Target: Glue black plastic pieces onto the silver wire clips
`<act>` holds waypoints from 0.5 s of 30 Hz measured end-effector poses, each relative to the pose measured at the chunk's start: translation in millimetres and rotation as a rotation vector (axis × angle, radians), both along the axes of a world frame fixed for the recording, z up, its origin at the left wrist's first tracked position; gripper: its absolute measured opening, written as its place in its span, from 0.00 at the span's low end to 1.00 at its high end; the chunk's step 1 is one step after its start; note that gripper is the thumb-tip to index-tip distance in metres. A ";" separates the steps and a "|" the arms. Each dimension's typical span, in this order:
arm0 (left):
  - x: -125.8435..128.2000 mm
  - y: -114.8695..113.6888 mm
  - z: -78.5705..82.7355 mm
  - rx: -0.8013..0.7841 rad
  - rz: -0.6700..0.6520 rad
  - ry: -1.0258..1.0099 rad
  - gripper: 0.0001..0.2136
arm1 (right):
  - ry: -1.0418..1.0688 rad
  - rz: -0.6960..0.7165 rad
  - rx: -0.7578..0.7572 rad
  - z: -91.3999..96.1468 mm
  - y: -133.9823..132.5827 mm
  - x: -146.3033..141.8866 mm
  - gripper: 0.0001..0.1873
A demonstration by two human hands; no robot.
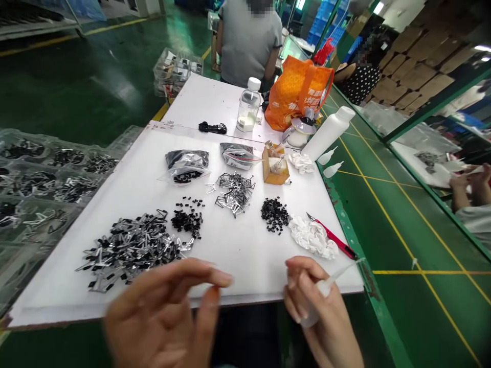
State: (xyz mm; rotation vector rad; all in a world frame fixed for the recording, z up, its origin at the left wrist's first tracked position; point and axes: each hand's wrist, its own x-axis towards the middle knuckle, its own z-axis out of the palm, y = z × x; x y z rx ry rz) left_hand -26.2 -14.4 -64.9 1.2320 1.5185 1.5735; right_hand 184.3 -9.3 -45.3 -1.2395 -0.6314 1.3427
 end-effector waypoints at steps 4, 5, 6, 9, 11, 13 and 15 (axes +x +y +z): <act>53.7 8.7 50.5 0.024 0.028 -0.136 0.23 | 0.165 0.159 0.045 12.3 0.9 -37.2 0.15; 54.5 7.4 52.2 0.037 0.025 -0.115 0.23 | 0.177 0.166 0.034 15.2 1.4 -41.0 0.15; 52.2 5.7 51.3 0.055 0.013 -0.084 0.24 | 0.180 0.166 0.017 17.8 2.0 -43.4 0.15; 41.2 1.3 43.7 0.144 -0.041 0.026 0.27 | 0.153 0.144 -0.021 23.5 2.8 -46.2 0.16; 39.6 -0.2 40.3 0.185 -0.038 0.077 0.30 | 0.140 0.147 -0.015 24.7 2.5 -47.3 0.16; 42.4 -0.2 38.1 0.195 -0.007 0.110 0.30 | 0.126 0.132 -0.011 22.9 2.6 -48.0 0.16; 44.8 2.6 34.8 0.218 0.000 0.143 0.28 | 0.077 0.104 0.013 18.4 4.6 -46.7 0.15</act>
